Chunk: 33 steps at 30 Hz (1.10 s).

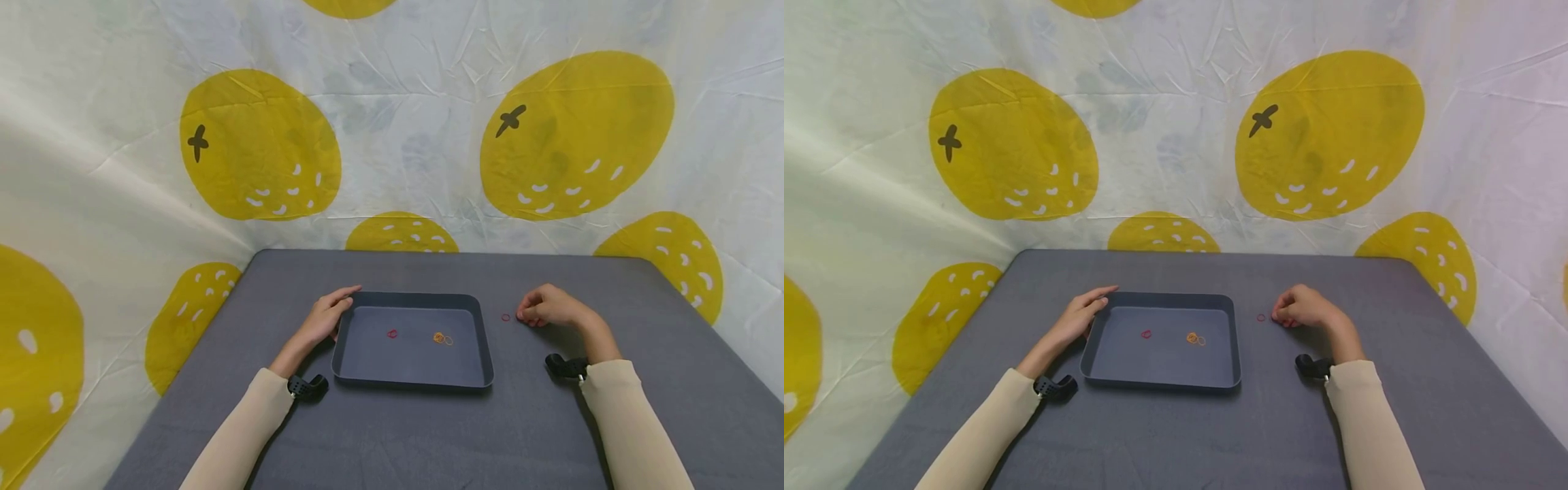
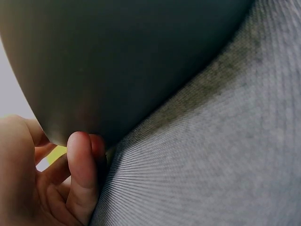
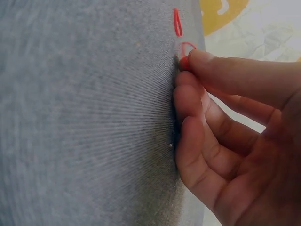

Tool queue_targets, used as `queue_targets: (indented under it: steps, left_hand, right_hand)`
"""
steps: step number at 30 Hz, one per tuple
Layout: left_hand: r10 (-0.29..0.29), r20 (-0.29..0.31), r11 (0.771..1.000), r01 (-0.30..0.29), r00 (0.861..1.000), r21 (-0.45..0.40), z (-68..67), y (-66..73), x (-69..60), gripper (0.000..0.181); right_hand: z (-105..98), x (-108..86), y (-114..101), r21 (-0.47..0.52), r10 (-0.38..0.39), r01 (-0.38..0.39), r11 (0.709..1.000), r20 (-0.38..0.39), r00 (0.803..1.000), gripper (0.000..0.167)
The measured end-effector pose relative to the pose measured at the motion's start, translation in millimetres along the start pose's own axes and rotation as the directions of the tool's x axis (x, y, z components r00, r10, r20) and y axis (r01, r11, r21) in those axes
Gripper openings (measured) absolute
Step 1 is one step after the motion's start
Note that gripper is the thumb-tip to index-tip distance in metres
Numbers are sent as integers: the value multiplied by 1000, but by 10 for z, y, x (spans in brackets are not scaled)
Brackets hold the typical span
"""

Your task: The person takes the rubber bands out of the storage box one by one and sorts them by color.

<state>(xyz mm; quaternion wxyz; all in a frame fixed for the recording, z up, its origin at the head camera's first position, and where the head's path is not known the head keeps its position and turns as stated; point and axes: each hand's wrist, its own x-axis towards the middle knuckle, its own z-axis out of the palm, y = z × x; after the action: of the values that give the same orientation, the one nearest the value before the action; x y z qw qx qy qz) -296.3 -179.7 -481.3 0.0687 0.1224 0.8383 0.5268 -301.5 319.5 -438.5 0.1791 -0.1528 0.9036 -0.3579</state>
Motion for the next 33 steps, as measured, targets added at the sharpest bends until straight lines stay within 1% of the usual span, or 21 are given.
queue_targets:
  steps: [4, 7, 17, 33]
  left_hand:
    - [2, 1, 1000, -2, 1000, 0, -8, -6, 0, 46]
    - [8, -5, 1000, -8, 1000, 4, -7, -16, 4, 45]
    - [16, -15, 1000, -16, 1000, 17, 4, -18, -6, 43]
    - [6, -16, 1000, -5, 1000, 26, 7, -36, -22, 42]
  right_hand:
    - [14, 2, -33, -6, -6, 6, 1000, -10, 1000, 18]
    - [22, 9, -44, -10, 3, -3, 1000, -18, 1000, 18]
    - [52, 26, 5, -25, 9, -10, 1000, -29, 1000, 18]
    - [99, 12, 18, -35, 3, -5, 999, -40, 999, 19]
